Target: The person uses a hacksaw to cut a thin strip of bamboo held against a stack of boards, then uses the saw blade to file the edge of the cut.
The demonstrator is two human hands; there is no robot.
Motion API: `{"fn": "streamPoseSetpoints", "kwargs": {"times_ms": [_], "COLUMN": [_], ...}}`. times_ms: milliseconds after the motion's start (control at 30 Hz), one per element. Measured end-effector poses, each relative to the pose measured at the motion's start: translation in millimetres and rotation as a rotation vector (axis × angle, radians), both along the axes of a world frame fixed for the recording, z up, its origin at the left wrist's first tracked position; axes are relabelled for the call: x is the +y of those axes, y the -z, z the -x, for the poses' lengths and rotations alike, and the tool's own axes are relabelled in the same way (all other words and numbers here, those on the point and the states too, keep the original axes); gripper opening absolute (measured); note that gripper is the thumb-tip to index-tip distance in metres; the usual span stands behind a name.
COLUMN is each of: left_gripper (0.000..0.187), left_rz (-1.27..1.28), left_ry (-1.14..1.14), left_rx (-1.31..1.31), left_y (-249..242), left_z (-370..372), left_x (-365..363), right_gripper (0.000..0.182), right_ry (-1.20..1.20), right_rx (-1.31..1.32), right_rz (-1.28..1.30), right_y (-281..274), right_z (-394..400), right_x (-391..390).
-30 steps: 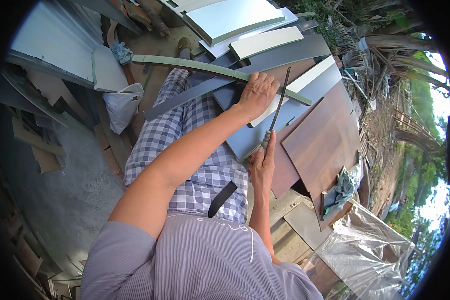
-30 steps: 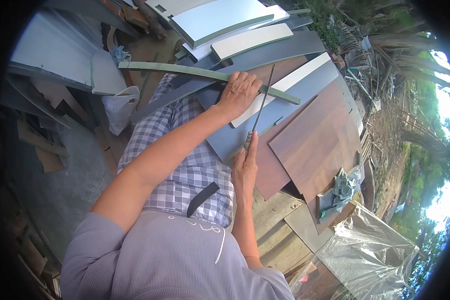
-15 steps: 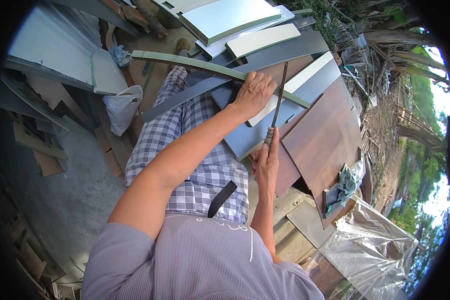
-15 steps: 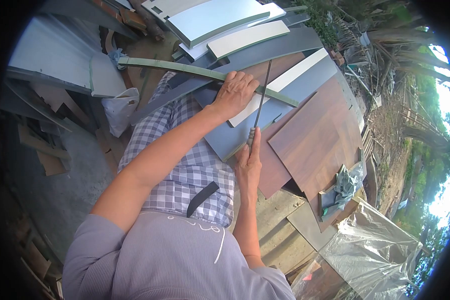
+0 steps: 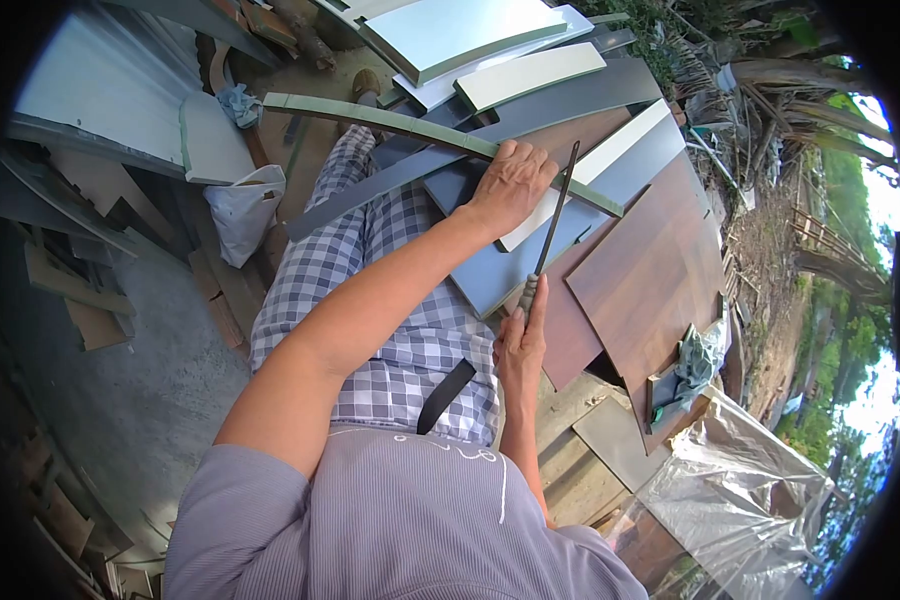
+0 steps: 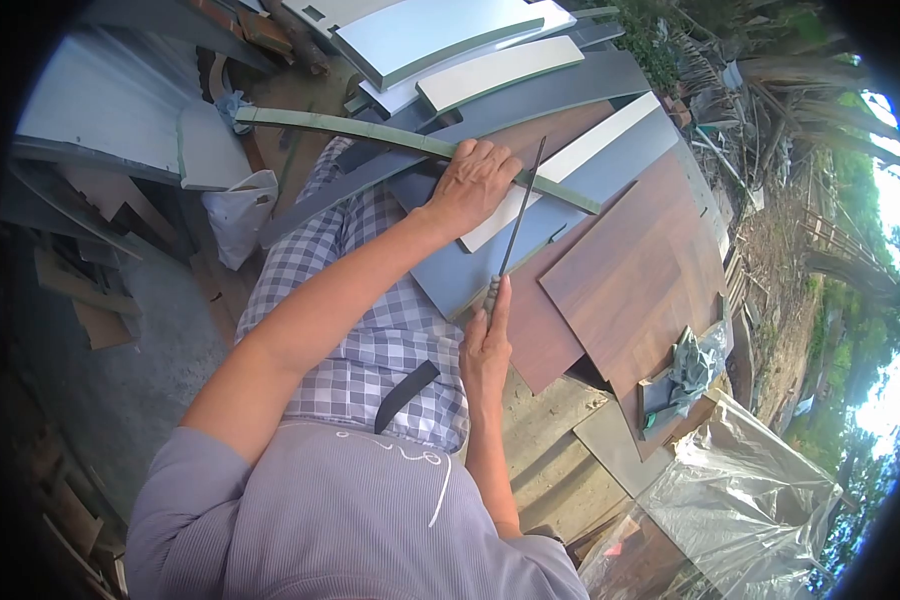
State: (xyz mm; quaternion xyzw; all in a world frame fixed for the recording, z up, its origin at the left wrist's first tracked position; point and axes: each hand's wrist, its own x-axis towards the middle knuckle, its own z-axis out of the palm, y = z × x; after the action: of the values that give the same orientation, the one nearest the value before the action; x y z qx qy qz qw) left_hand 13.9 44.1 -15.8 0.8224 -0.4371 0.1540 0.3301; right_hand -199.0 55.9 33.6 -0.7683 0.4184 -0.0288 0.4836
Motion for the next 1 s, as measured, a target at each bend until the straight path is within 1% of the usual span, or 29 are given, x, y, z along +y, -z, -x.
{"fn": "streamPoseSetpoints", "kwargs": {"times_ms": [67, 200, 267, 333, 400, 533, 600, 700, 900, 1000], "left_gripper": [0.011, 0.011, 0.011, 0.012, 0.012, 0.013, 0.013, 0.013, 0.013, 0.013], "left_rz": [0.007, 0.006, 0.016, -0.003, -0.006, 0.0, -0.006, 0.002, -0.006, -0.012], "left_ry": [-0.006, -0.002, -0.001, 0.005, -0.001, -0.005, 0.012, 0.022, 0.024, 0.026], "left_rx": [-0.004, -0.008, -0.011, -0.012, -0.021, -0.031, -0.009, 0.011, 0.024, 0.007], "left_y": [-1, -3, -3, -2, -1, 0, -1, -1, -5, -3], "left_z": [-1, -1, -1, -1, 1, -1, -1, -1, -1, -1], "left_x": [0, 3, 3, 2, 2, 0, 1, 1, 4, 4], "right_gripper": [0.056, 0.056, 0.055, 0.056, 0.056, 0.056, 0.055, 0.055, 0.056, 0.056], "right_ry": [0.032, 0.02, 0.041, 0.043, 0.04, 0.026, 0.012, 0.022, 0.048, 0.034], "right_rx": [-0.029, -0.023, -0.134, -0.128, -0.082, -0.093, -0.05, -0.093, -0.093, -0.075], "right_rz": [-0.065, -0.005, -0.115, -0.147, -0.093, -0.065, -0.024, -0.055, -0.077, -0.061], "right_y": [-6, -15, -16, -17, -14, 3, 4, -1, -18, -14], "right_z": [-9, -45, -57, -58, -48, -18, -13, -27, -70, -52], "right_x": [-1, -19, -26, -27, -22, -11, -7, -13, -32, -22]}}
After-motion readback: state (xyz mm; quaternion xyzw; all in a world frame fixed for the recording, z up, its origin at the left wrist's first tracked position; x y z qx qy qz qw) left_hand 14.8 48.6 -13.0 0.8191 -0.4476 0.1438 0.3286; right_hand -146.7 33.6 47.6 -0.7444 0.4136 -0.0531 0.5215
